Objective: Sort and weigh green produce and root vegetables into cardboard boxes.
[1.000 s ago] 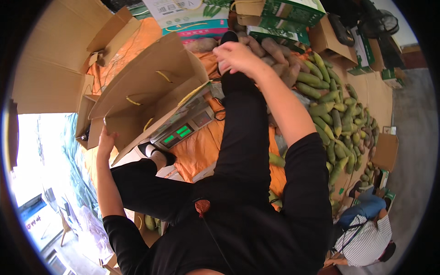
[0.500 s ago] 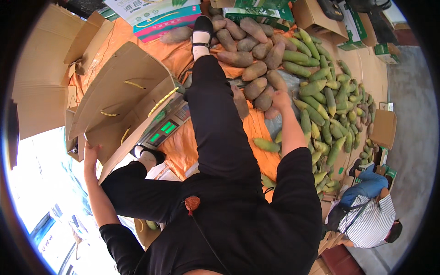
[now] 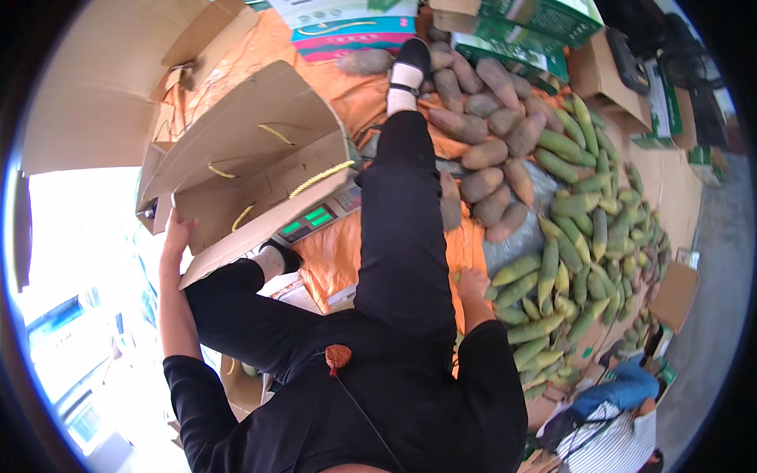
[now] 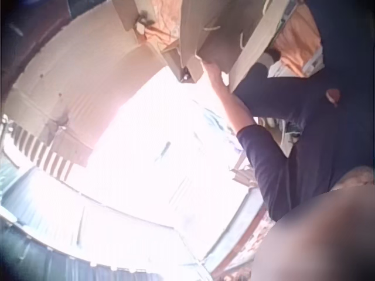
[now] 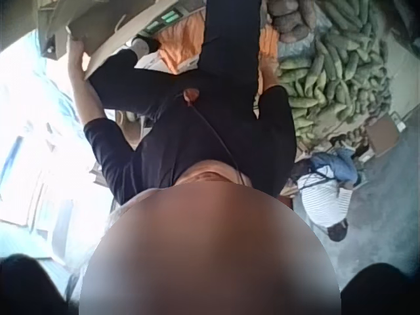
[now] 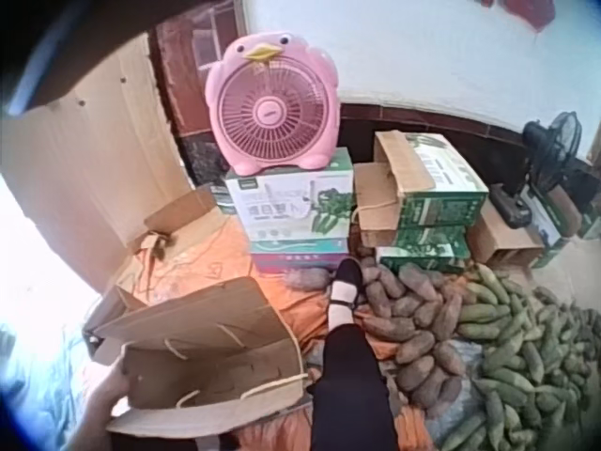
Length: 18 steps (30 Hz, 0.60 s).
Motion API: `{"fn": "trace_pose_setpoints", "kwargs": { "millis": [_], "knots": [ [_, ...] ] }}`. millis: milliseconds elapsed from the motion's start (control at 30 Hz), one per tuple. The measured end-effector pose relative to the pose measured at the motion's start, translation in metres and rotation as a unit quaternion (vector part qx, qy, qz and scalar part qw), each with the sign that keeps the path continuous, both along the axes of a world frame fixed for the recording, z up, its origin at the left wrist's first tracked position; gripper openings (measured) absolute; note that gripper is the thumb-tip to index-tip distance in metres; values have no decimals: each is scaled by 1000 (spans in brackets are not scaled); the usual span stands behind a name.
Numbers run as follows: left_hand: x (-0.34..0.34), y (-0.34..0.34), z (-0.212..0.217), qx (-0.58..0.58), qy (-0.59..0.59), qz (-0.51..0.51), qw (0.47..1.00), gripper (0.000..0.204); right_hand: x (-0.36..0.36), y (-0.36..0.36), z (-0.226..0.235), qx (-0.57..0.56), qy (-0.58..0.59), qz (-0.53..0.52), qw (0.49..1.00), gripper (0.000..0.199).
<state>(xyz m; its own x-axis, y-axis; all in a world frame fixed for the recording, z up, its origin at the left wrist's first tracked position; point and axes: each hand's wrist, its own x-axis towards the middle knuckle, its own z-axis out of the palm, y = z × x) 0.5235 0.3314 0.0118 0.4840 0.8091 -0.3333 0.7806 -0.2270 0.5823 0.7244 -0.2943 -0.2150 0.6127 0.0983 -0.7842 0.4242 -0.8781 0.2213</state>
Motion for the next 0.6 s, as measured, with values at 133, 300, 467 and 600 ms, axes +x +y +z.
{"fn": "trace_pose_setpoints", "kwargs": {
  "millis": [133,300,467,600],
  "knots": [
    [-9,0,0,10,-12,32,999,42,6,11,3,5,18,-8,1000,27],
    [0,-8,10,30,4,19,999,41,34,1,3,139,-48,-170,974,35],
    [30,-13,12,21,39,11,999,40,99,-14,-8,514,-162,-296,789,47],
    [9,-8,33,72,112,10,991,39,151,84,79,686,-70,-331,644,47]
  ]
}}
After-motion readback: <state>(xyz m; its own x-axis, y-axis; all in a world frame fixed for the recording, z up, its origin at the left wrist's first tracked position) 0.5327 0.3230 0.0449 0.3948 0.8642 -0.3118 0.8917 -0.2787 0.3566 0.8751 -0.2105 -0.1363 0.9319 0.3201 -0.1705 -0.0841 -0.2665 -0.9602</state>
